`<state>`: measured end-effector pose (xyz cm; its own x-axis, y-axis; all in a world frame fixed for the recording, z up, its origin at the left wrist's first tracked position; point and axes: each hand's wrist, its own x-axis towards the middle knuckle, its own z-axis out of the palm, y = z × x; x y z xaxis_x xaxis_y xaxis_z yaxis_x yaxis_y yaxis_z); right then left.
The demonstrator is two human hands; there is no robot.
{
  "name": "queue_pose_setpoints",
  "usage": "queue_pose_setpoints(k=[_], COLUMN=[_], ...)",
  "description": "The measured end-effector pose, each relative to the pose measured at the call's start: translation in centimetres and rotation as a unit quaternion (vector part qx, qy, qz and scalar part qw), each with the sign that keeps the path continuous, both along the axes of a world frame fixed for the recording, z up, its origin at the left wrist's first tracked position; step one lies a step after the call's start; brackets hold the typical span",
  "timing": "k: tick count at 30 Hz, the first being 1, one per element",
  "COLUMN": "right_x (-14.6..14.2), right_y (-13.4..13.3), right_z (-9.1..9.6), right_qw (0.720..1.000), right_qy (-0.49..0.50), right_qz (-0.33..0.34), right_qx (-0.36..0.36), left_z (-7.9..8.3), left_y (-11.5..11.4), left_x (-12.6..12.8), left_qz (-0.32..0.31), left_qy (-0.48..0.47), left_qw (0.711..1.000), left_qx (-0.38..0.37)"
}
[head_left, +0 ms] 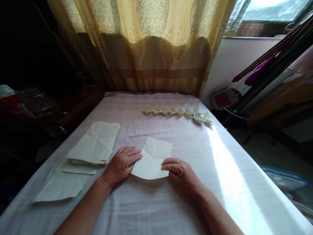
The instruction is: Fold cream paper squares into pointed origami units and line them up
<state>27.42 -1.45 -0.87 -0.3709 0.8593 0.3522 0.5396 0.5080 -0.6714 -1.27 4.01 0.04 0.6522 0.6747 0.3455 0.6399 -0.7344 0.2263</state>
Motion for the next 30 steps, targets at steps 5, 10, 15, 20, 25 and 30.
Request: queue_pose_setpoints(k=[5,10,15,20,25,30], right_x=[0.8,1.1,-0.2,-1.5,-1.9,-2.2], right_y=[-0.2,-0.4,-0.2,-0.1,0.0,0.2], right_z=[1.2,2.7,1.5,0.4,0.2,0.1], right_qw=[0.995,0.983,0.971,0.946,0.934,0.926], right_qy=[0.059,0.006,-0.034,-0.136,-0.206,-0.232], right_qz=[0.016,-0.045,-0.171,-0.265,-0.275,-0.287], right_qx=[-0.075,-0.179,-0.164,-0.124,-0.097,-0.083], left_z=[-0.2,1.1,1.1,-0.2,-0.1,-0.1], left_y=[-0.2,-1.1,-1.3,-1.7,-3.3,-4.5], left_x=[0.4,1.5,2.1,3.1,5.2,6.4], left_qz=[-0.04,-0.018,0.105,0.164,0.036,-0.049], left_qy=[-0.041,-0.077,-0.048,-0.084,-0.003,0.086], left_qw=[0.997,0.989,0.977,0.981,0.998,0.995], left_qx=[-0.048,-0.123,-0.179,-0.057,0.053,0.022])
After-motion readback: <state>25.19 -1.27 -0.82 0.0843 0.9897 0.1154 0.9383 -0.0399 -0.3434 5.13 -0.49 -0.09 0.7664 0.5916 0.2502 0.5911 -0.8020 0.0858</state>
